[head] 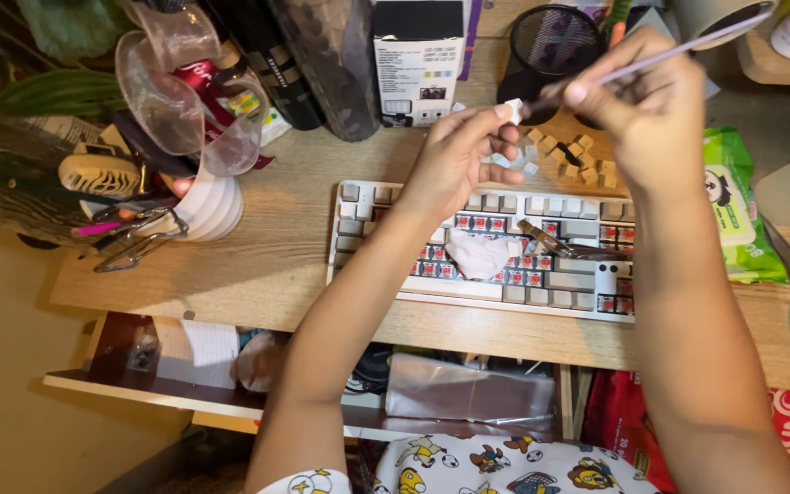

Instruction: The person applies lubricant to keycaps using a thin tool and presses keycaps onto keyboard switches by hand.

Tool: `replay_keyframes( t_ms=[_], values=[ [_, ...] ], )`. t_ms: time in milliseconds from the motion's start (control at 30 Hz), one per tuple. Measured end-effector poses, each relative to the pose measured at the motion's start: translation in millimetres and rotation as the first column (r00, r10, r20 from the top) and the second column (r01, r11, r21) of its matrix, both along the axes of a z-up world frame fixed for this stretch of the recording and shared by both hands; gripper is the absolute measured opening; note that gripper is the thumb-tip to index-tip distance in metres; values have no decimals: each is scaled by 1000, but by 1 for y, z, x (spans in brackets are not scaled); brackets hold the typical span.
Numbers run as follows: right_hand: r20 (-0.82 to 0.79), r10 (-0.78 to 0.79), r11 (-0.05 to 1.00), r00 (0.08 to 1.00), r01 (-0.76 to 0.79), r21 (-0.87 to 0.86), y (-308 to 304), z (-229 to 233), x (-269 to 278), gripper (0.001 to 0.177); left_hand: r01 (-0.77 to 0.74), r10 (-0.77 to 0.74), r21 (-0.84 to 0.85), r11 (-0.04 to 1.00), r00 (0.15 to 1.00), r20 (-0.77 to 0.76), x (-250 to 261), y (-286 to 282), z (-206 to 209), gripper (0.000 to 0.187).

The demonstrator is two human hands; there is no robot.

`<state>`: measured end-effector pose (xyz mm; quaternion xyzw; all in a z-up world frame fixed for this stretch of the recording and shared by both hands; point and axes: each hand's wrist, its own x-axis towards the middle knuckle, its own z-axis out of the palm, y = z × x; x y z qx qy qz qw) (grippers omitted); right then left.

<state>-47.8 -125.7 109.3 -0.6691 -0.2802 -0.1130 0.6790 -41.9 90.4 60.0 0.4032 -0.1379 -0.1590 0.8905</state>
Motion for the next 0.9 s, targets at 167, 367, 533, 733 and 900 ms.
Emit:
replay_keyframes(
  t_ms=[167,367,533,733,900],
  values=[
    [33,-175,965,984,178,-193,13,-2,1,22,-36,35,-20,999,999,-35,-2,5,-11,24],
    [95,-171,972,981,183,-145,23,-11,0,18,-48,46,-41,998,998,-39,-1,12,-15,25],
    [19,-166,980,986,167,-107,28,-11,-5,18,-75,74,-31,997,997,-29,-2,17,-18,24],
    [-27,-70,997,997,69,-47,31,-17,-7,18,-85,85,-5,996,996,-42,-3,18,-24,22],
    [8,-169,975,986,168,-148,38,-17,-12,16,-46,47,17,999,997,-67,-10,19,-18,24]
  ],
)
